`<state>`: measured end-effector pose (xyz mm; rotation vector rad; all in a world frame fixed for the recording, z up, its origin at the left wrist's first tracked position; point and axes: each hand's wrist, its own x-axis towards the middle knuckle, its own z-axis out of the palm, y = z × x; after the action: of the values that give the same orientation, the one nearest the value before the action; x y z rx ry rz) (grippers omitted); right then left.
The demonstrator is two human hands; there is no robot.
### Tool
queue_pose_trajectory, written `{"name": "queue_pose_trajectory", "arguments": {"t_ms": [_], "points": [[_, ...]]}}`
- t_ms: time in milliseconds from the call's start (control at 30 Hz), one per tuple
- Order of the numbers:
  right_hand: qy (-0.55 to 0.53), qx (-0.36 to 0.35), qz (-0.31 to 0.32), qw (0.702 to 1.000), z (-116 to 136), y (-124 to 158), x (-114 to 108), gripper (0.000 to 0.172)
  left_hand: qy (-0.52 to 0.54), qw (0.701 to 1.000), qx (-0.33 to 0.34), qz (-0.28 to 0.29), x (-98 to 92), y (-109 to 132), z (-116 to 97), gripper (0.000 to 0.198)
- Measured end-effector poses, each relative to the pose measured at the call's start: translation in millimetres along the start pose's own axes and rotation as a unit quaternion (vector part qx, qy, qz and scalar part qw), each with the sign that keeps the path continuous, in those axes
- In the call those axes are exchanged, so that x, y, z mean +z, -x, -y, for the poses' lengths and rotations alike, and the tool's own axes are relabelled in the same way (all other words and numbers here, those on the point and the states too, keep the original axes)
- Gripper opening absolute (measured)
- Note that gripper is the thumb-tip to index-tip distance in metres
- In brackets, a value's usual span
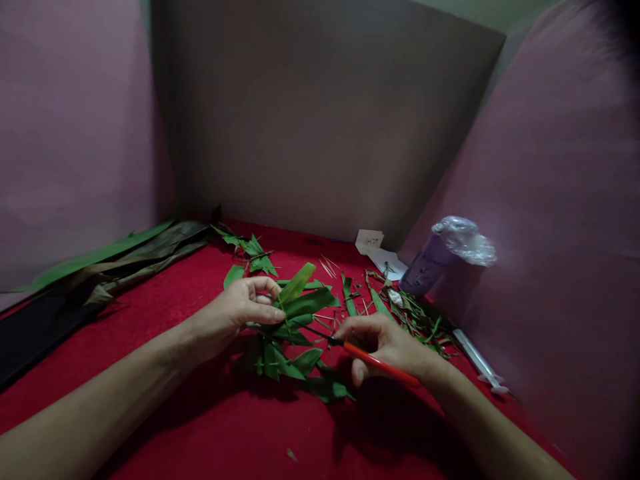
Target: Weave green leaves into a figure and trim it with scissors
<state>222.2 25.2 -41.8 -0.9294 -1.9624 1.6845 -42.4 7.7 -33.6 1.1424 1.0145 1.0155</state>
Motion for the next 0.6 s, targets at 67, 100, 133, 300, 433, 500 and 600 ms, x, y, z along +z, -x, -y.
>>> {"name": "queue_pose_trajectory", "arguments": {"t_ms": [67, 100, 133, 300, 433, 500, 600], "points": [[0.004, 0.001, -0.002, 1.000, 0, 0, 0, 0.044, -0.001, 1.000, 0.001, -0.002, 0.7, 0, 0, 0.031], [0.007, 0.002, -0.002, 1.000, 0, 0, 0, 0.044, -0.001, 1.000, 0.000, -0.004, 1.0, 0, 0, 0.031], [0.008, 0.003, -0.002, 1.000, 0, 0, 1, 0.044, -0.001, 1.000, 0.000, -0.004, 1.1, 0, 0, 0.031], [0.028, -0.001, -0.007, 1.000, 4, 1, -1, 0.043, 0.004, 1.000, 0.012, -0.015, -3.8, 0, -4, 0.031], [0.042, 0.007, -0.016, 0.999, 7, 5, -16, 0.041, 0.015, 0.999, 0.028, -0.027, -13.2, -2, -8, 0.032], [0.022, -0.006, -0.045, 0.999, 9, 6, -25, 0.042, 0.014, 0.999, 0.034, -0.030, -15.9, -3, -10, 0.032], [-0.018, -0.068, -0.129, 0.989, 11, 7, -30, 0.046, 0.009, 1.000, 0.022, -0.007, -14.1, -4, -11, 0.033]]}}
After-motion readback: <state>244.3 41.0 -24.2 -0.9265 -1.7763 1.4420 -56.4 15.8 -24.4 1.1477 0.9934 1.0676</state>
